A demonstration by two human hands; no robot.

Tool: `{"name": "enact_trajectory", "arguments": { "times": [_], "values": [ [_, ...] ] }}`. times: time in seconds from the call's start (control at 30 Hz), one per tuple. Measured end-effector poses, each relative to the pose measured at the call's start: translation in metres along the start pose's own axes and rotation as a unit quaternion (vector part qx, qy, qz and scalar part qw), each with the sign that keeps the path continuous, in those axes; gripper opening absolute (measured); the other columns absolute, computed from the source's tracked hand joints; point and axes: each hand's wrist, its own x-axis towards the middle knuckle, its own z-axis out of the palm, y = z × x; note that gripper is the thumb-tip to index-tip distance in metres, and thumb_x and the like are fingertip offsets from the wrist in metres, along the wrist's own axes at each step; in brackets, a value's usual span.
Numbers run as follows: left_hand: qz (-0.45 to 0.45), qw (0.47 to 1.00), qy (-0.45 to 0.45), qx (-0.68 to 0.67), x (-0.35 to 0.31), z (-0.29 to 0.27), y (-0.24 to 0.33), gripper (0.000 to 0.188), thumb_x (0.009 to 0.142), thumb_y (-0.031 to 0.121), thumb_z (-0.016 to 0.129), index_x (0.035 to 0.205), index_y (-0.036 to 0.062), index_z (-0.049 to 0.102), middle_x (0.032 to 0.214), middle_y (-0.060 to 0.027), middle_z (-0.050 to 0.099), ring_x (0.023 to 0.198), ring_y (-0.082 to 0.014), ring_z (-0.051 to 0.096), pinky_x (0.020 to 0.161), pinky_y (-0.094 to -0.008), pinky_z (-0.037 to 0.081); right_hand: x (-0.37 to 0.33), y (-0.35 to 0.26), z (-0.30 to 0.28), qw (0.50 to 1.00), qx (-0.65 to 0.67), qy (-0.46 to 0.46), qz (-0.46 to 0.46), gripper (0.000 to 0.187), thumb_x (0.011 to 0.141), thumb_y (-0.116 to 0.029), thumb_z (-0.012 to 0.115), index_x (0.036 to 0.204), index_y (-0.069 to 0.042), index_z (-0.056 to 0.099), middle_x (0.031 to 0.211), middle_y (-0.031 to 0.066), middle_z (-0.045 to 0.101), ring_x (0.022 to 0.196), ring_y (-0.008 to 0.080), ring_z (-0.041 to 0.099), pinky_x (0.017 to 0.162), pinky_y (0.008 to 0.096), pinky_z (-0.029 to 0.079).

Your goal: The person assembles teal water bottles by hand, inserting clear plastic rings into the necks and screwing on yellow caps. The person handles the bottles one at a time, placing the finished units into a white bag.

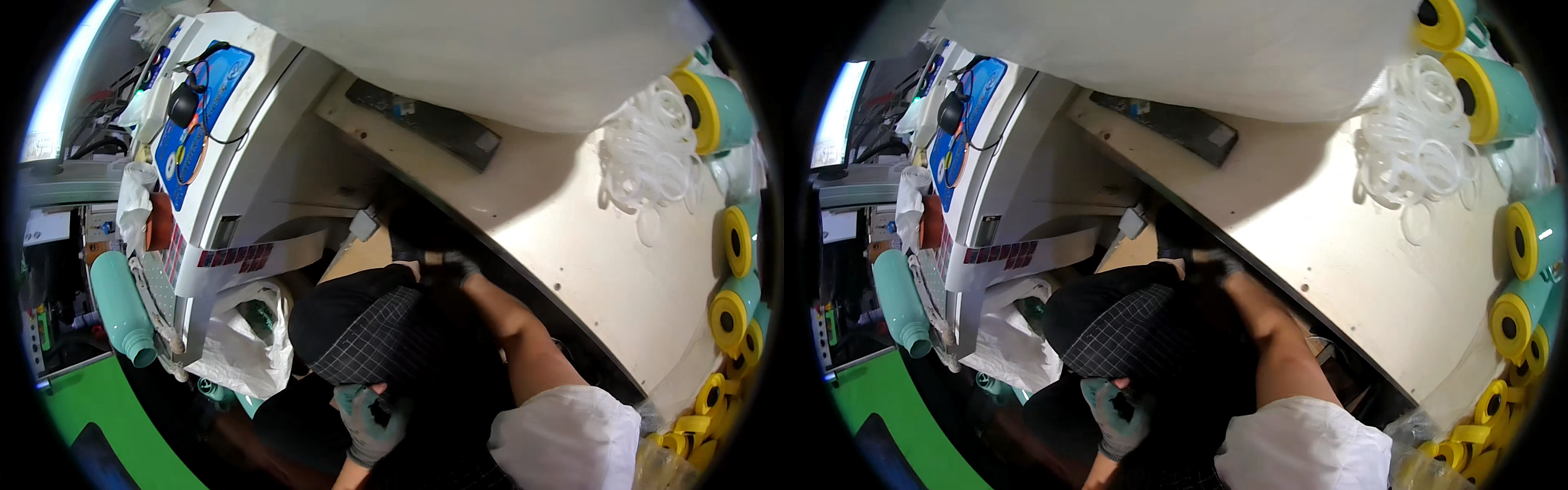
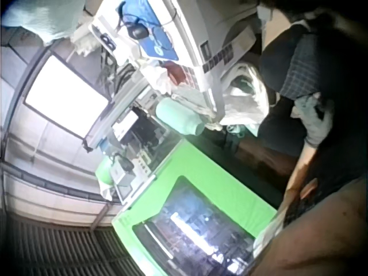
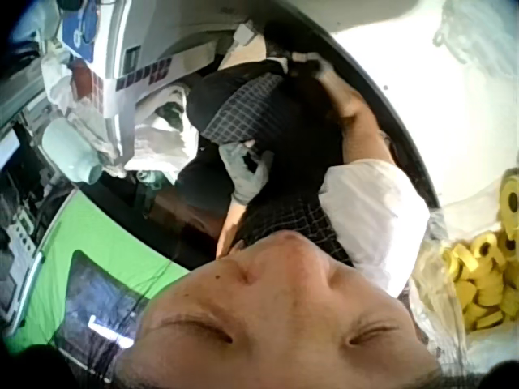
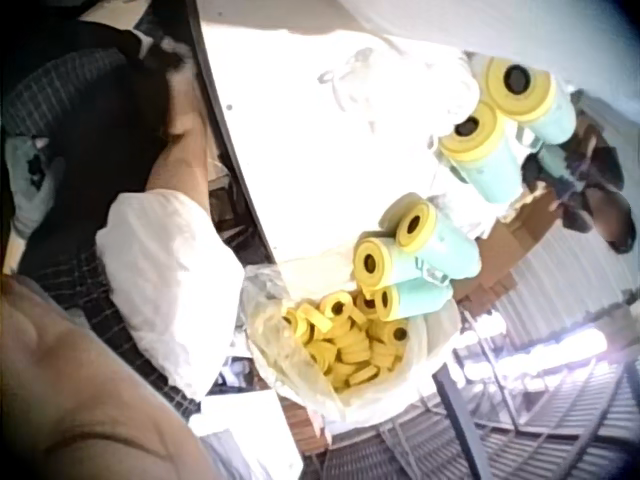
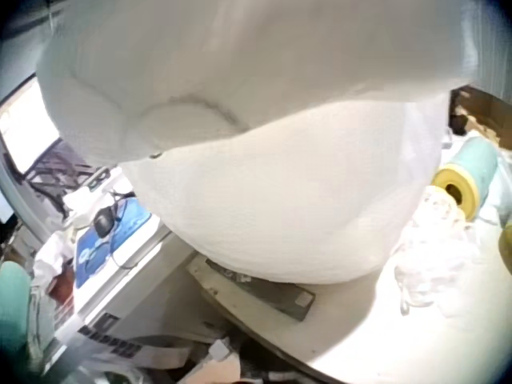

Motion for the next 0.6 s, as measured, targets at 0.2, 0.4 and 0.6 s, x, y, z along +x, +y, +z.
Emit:
{"name": "enact_trajectory", "arguments": {
  "times": [0.2, 0.4, 0.6],
  "values": [
    [-0.006, 0.997, 0.044, -0.063, -0.013, 0.012, -0.005, 0.046, 0.073, 0.001, 0.079, 0.114, 0.0032, 0.059, 0.104, -0.0098, 0.046, 0.089, -0.0228, 0.047, 0.077, -0.0378, 0.040, -0.121, -0.113, -0.116, 0.935, 0.078, 0.320, -0.131, 0.036, 0.089, -0.023, 0.071, 0.120, -0.006, 0.065, 0.104, 0.0171, 0.068, 0.080, 0.0363, 0.068, 0.067, 0.0455, 0.055],
    [0.000, 0.995, 0.049, -0.090, -0.010, 0.008, -0.006, 0.040, 0.076, 0.011, 0.082, 0.111, 0.0020, 0.065, 0.101, -0.0131, 0.054, 0.091, -0.0275, 0.054, 0.076, -0.0413, 0.047, -0.244, -0.160, -0.289, 0.880, -0.040, 0.456, -0.124, 0.033, 0.081, -0.015, 0.079, 0.109, 0.000, 0.069, 0.109, 0.0185, 0.068, 0.075, 0.0319, 0.066, 0.066, 0.0427, 0.053],
    [0.028, 0.986, 0.065, -0.148, -0.012, 0.006, -0.008, 0.039, 0.078, 0.016, 0.082, 0.111, 0.0036, 0.066, 0.103, -0.0137, 0.059, 0.096, -0.0289, 0.056, 0.082, -0.0424, 0.049, -0.266, -0.118, -0.372, 0.805, -0.175, 0.566, -0.029, 0.014, 0.086, -0.018, 0.076, 0.084, -0.006, 0.068, 0.117, 0.0139, 0.072, 0.090, 0.0336, 0.068, 0.078, 0.0445, 0.054]
  ]
}}
